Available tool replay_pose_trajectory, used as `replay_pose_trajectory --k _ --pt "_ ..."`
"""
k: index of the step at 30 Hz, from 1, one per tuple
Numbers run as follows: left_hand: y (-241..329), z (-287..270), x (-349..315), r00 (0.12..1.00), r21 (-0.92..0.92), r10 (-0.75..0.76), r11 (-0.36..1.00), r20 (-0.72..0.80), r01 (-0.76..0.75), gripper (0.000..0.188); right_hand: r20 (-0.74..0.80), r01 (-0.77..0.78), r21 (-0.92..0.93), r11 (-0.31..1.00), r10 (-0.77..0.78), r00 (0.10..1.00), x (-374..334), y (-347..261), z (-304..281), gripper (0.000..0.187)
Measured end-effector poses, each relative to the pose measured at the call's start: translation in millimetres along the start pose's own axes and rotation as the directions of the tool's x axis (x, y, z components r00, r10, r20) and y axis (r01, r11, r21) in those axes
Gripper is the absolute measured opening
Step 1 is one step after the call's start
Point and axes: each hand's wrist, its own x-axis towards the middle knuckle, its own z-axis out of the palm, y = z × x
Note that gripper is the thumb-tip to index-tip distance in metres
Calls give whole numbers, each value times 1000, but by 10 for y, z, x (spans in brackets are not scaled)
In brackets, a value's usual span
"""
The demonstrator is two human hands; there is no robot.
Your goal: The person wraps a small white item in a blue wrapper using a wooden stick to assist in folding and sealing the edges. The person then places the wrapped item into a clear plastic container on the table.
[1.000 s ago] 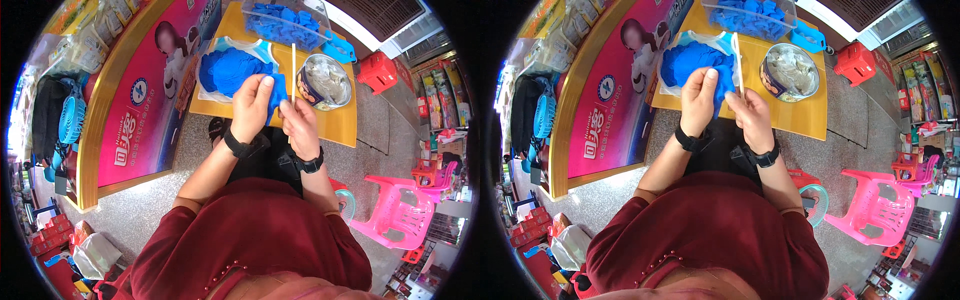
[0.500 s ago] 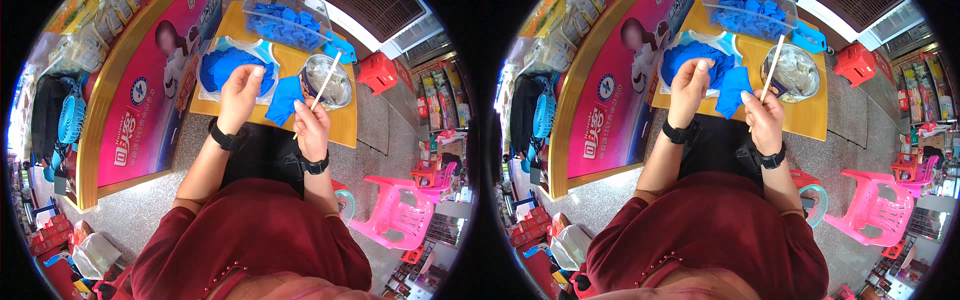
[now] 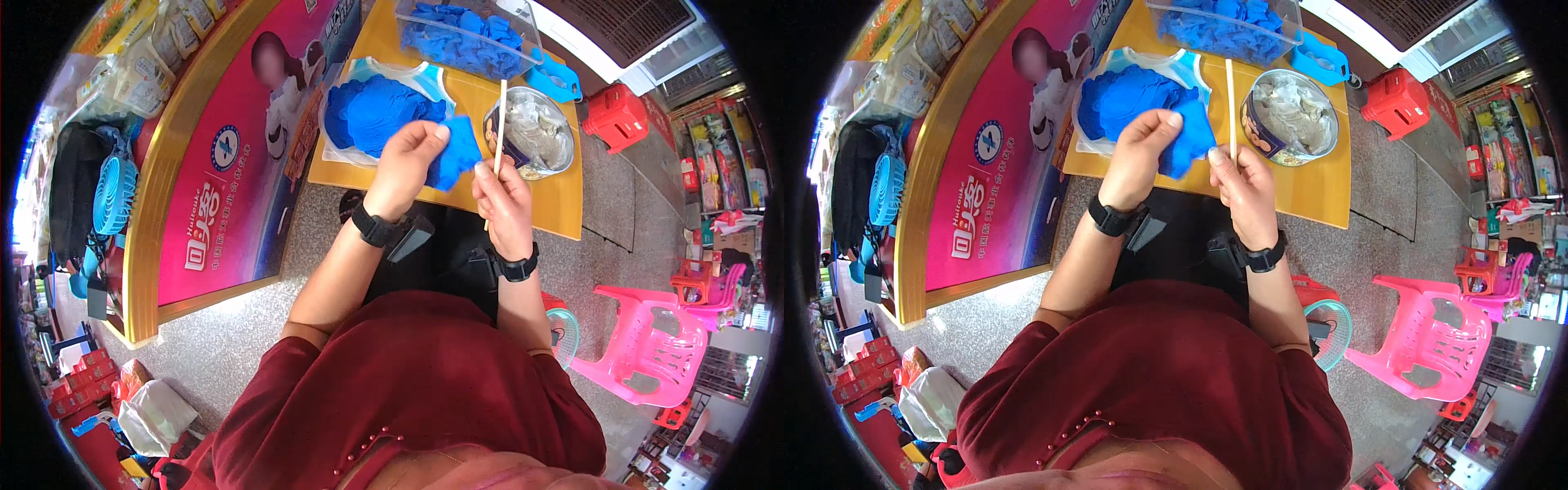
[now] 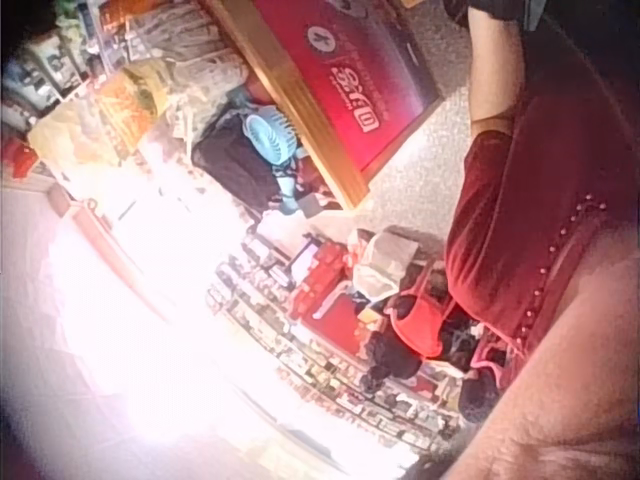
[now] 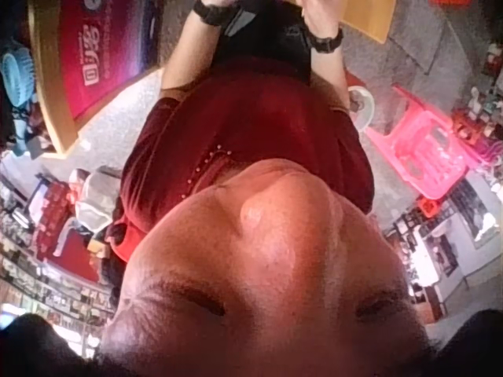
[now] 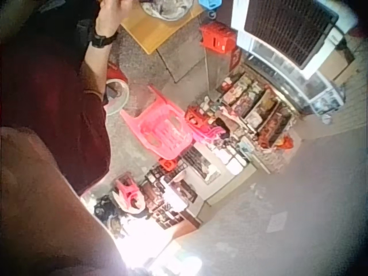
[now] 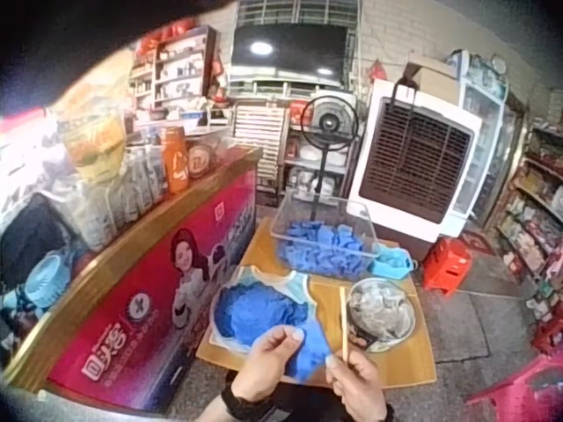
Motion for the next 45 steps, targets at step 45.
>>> replay_pose_trajectory --k 45 --pt "125 -24 -22 1000 187 0 982 -29 6 18 16 10 -474 880 -3 1000 -190 158 -192 24"
